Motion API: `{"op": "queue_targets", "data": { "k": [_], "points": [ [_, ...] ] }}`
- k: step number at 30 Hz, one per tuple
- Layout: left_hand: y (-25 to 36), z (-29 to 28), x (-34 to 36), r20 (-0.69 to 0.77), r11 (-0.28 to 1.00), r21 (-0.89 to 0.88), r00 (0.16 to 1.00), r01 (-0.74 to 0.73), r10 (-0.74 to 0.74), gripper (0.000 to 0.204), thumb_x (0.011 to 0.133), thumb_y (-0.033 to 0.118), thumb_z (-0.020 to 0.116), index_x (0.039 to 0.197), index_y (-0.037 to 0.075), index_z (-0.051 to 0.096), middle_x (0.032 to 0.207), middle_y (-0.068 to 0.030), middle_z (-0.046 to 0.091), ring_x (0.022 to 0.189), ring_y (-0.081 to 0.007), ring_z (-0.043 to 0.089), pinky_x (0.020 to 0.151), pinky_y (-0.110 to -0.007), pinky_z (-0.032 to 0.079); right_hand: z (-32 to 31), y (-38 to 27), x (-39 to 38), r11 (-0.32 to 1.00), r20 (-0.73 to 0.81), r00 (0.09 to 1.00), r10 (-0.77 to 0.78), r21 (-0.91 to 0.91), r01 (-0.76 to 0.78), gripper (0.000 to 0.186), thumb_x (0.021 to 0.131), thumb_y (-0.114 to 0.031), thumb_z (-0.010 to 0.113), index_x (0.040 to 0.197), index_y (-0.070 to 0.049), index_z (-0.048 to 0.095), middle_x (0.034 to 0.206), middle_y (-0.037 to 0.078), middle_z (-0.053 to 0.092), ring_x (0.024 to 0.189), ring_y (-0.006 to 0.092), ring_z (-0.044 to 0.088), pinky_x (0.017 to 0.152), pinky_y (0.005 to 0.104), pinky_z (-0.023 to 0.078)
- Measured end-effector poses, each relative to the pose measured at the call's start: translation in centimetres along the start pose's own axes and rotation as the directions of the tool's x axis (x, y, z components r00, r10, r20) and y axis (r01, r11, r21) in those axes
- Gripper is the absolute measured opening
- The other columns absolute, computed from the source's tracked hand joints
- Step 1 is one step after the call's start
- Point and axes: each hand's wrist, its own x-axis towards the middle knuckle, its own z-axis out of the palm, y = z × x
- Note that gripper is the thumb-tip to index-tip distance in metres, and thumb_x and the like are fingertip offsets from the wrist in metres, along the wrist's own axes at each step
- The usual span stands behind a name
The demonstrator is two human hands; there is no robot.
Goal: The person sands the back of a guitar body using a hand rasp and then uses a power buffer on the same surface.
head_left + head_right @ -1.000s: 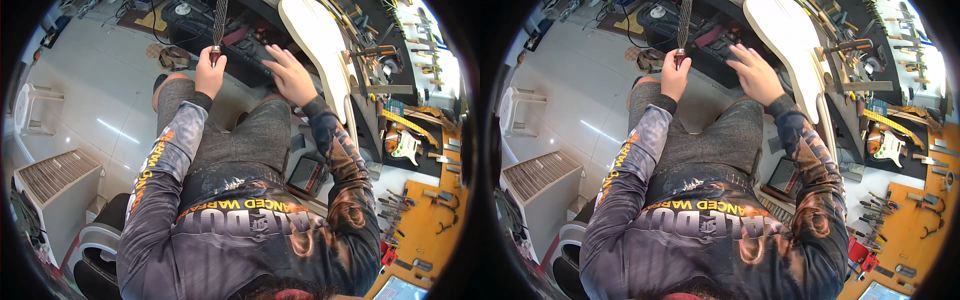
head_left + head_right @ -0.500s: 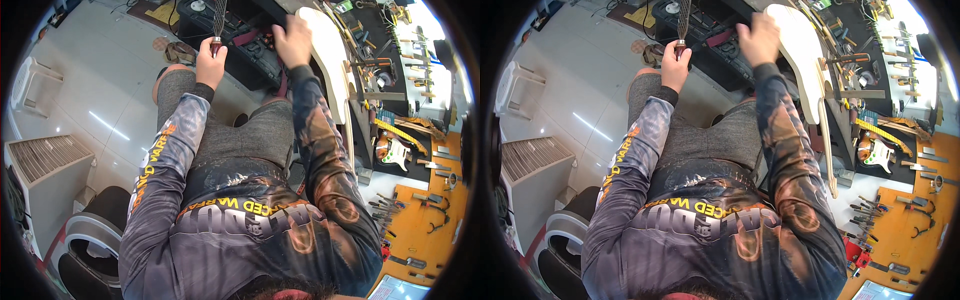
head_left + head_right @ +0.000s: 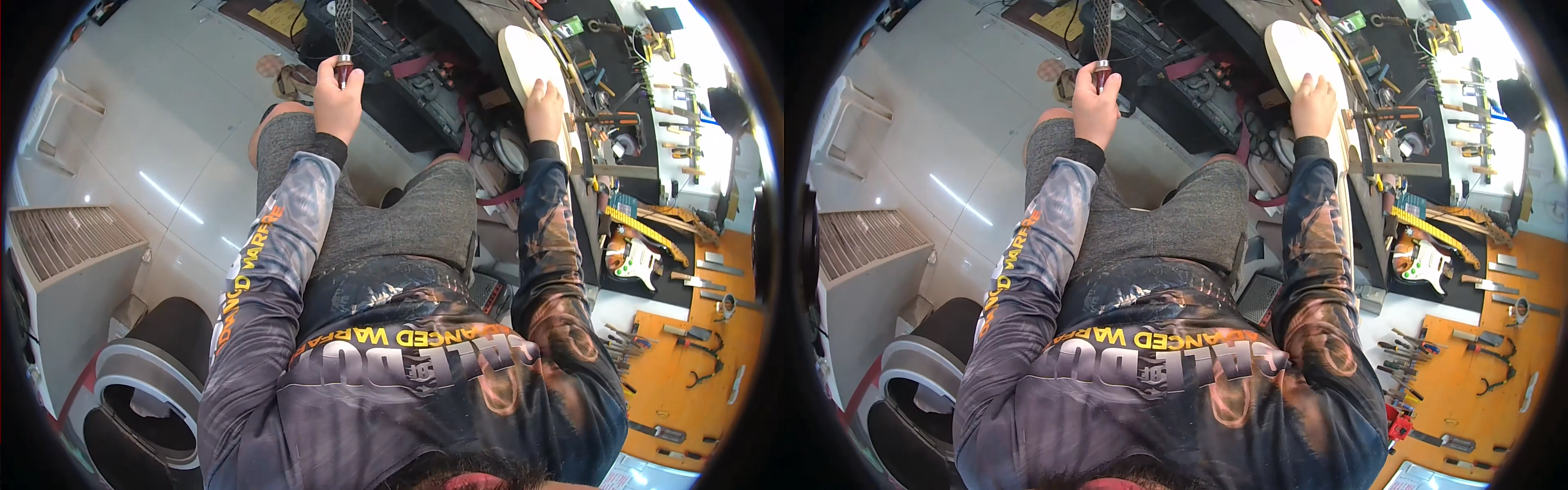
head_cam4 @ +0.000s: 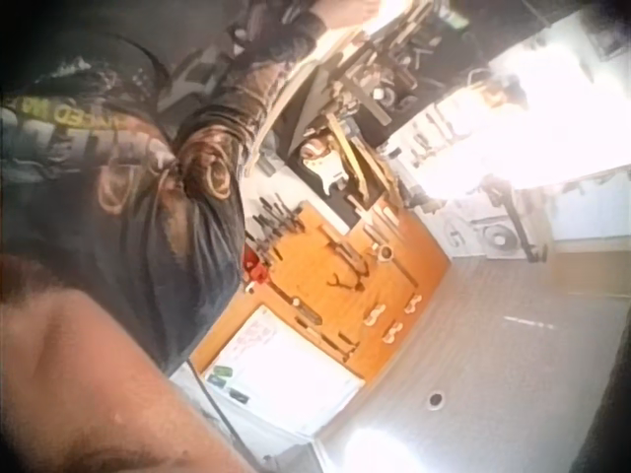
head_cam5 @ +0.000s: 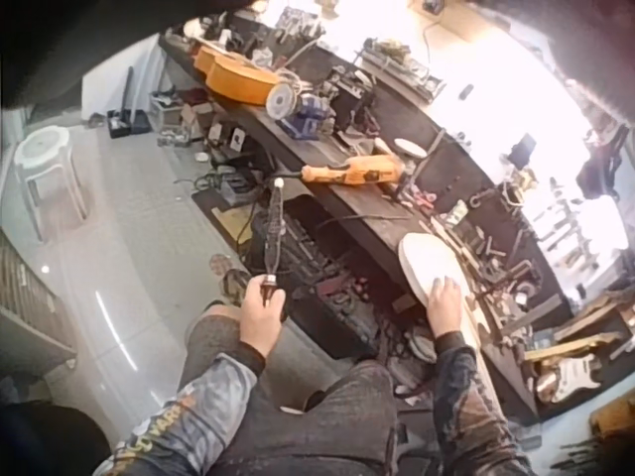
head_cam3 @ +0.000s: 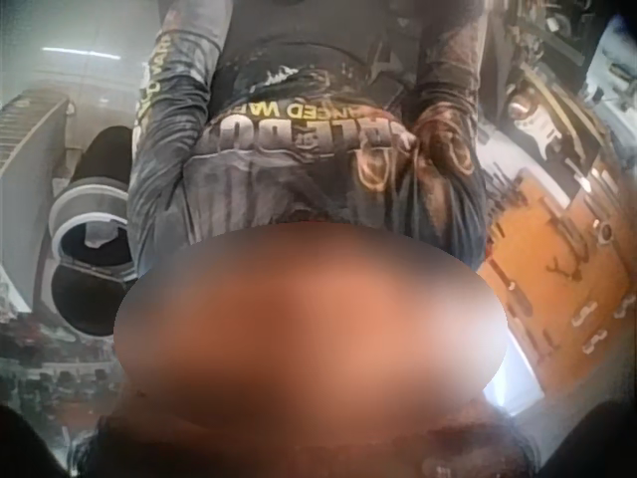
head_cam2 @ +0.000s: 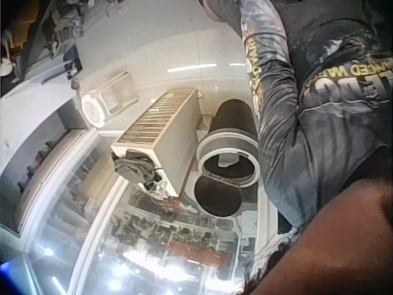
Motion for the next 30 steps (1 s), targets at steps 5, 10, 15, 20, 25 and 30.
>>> {"op": "queue_targets", "data": {
  "k": [5, 10, 15, 20, 25, 30],
  "points": [
    [-3.8, -2.6, 0.2, -0.03, 0.987, 0.096, 0.991, -0.127, 0.13, 0.034, 0.106, 0.017, 0.075, 0.134, 0.002, 0.062, 0.089, -0.0027, 0.064, 0.056, -0.0096, 0.057, 0.049, -0.03, 0.047, 4.3, -13.3, 2.4, 0.984, 0.088, 0.989, 0.12, 0.121, -0.13, 0.035, 0.102, -0.03, 0.061, 0.108, 0.0, 0.077, 0.104, 0.026, 0.077, 0.098, 0.0496, 0.072, 0.091, 0.057, 0.058],
    [-2.3, -0.7, 0.1, 0.004, 0.993, 0.115, 0.999, -0.036, 0.036, 0.037, 0.102, 0.019, 0.077, 0.131, 0.0, 0.065, 0.11, -0.0148, 0.073, 0.098, -0.027, 0.072, 0.091, -0.041, 0.057, 2.0, -17.5, 6.0, 0.862, 0.826, 0.45, -0.339, 0.465, -0.203, 0.032, 0.106, -0.024, 0.07, 0.129, -0.006, 0.08, 0.12, 0.015, 0.081, 0.117, 0.0334, 0.075, 0.107, 0.0394, 0.056],
    [-2.1, -0.4, 0.5, 0.03, 0.987, 0.1, 0.992, -0.122, 0.12, 0.035, 0.105, 0.017, 0.074, 0.135, 0.002, 0.062, 0.092, -0.004, 0.065, 0.057, -0.0104, 0.057, 0.048, -0.03, 0.047, -0.8, -9.5, 3.4, 0.936, 0.231, 0.961, -0.154, 0.345, 0.067, 0.044, 0.108, -0.026, 0.069, 0.149, -0.009, 0.069, 0.158, 0.029, 0.058, 0.147, 0.0471, 0.054, 0.124, 0.0494, 0.044],
    [-1.7, -0.5, 0.8, 0.033, 0.992, 0.07, 0.994, -0.106, 0.104, 0.035, 0.105, 0.017, 0.074, 0.135, 0.001, 0.062, 0.094, -0.0044, 0.065, 0.056, -0.0109, 0.057, 0.048, -0.03, 0.048, -7.3, 3.7, -6.7, 0.975, 0.505, 0.855, -0.119, -0.103, 0.197, 0.071, 0.109, -0.027, 0.066, 0.166, 0.007, 0.04, 0.168, 0.032, 0.048, 0.156, 0.0472, 0.045, 0.128, 0.0509, 0.04],
    [-1.1, -0.5, 0.6, 0.044, 0.994, 0.041, 0.994, -0.097, 0.096, 0.036, 0.105, 0.018, 0.075, 0.134, 0.001, 0.063, 0.091, -0.0041, 0.065, 0.056, -0.0111, 0.058, 0.049, -0.03, 0.049, -15.7, 1.7, -12.5, 0.955, 0.577, 0.804, 0.145, -0.294, 0.039, 0.078, 0.1, -0.012, 0.071, 0.165, 0.013, 0.035, 0.166, 0.037, 0.047, 0.155, 0.0483, 0.048, 0.129, 0.0491, 0.04],
    [-0.7, -0.2, 0.2, 0.052, 0.999, 0.03, 0.998, -0.04, 0.039, 0.037, 0.1, 0.023, 0.076, 0.127, 0.001, 0.067, 0.102, -0.0176, 0.076, 0.093, -0.0337, 0.076, 0.086, -0.044, 0.059, -13.2, -1.6, -10.5, 0.906, 0.546, 0.781, 0.303, -0.42, -0.057, 0.079, 0.099, -0.013, 0.072, 0.163, 0.015, 0.037, 0.166, 0.036, 0.047, 0.156, 0.0468, 0.047, 0.129, 0.0487, 0.04]
  ]
}}
